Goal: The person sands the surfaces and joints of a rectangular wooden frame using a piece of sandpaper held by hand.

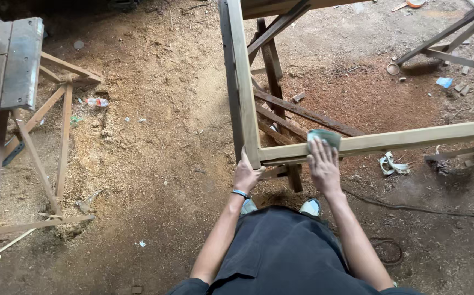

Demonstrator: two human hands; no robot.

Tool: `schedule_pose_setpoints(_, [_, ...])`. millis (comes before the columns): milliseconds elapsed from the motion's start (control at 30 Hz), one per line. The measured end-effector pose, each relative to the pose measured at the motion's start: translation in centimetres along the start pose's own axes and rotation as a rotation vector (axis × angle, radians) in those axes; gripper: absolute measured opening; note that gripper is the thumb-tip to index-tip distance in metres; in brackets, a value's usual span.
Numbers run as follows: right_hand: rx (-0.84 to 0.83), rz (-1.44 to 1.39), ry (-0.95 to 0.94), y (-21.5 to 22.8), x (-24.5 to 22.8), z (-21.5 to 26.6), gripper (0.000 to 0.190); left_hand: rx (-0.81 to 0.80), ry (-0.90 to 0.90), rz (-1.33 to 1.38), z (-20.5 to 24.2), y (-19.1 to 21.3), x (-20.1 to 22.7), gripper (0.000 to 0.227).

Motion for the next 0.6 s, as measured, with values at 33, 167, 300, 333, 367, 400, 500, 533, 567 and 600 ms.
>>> schedule_pose_setpoints(33, [0.002, 0.014, -0.032, 0.1, 1.2, -0.7, 0.057, 0.007, 0.013, 0.025, 0.1, -0.2, -0.1, 0.118])
schedule_pose_setpoints(167, [-0.168, 0.164, -0.194, -1.7, 2.4, -4.8, 0.057, 0.015, 0.065, 0.056, -0.2, -0.7, -0.6, 0.115])
schedule_pose_setpoints(300, [-0.254, 0.177, -0.121, -4.1, -2.2, -4.1, 0.055, 0.064, 0.017, 0.09, 0.0, -0.6, -0.5, 0.113])
schedule_pose_setpoints(333, [-0.198, 0.111, -0.027, -3.9, -3.2, -3.5, 0.056, 0.076, 0.014, 0.1, 0.0, -0.5, -0.4, 0.111])
schedule_pose_setpoints(367, [-0.143, 0.042, 0.066, -3.8, -4.0, -2.4, 0.057, 0.056, 0.052, 0.085, 0.1, -0.5, -0.5, 0.11])
schedule_pose_setpoints(400, [-0.088, -0.027, 0.158, -3.7, -4.6, -1.4, 0.058, 0.036, 0.091, 0.071, 0.0, -0.6, -0.4, 0.109])
schedule_pose_setpoints(500, [-0.04, 0.039, 0.273, -3.5, -1.5, -0.1, 0.056, -0.003, 0.168, 0.051, 0.3, -0.7, 0.1, 0.105])
schedule_pose_setpoints(533, [0.027, -0.017, 0.242, -2.8, 0.5, -0.2, 0.053, -0.012, 0.188, 0.047, 0.4, -0.7, 0.3, 0.103])
schedule_pose_setpoints(567, [0.093, -0.075, 0.203, -1.9, 2.8, -0.2, 0.05, -0.013, 0.19, 0.035, 0.5, -0.5, 0.4, 0.104])
schedule_pose_setpoints(600, [0.106, 0.032, 0.147, -1.4, 5.1, -0.6, 0.051, -0.014, 0.193, 0.022, 0.6, -0.4, 0.6, 0.105])
Point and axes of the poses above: each hand's wrist, its own z-axis away from the middle knuckle, its own y-axis out of the back of the hand, x = y × z, the point moved 6 cm from there along -z, towards the middle knuckle, and after that the axes turned 12 degrees about -y, right-handed, at the moved point
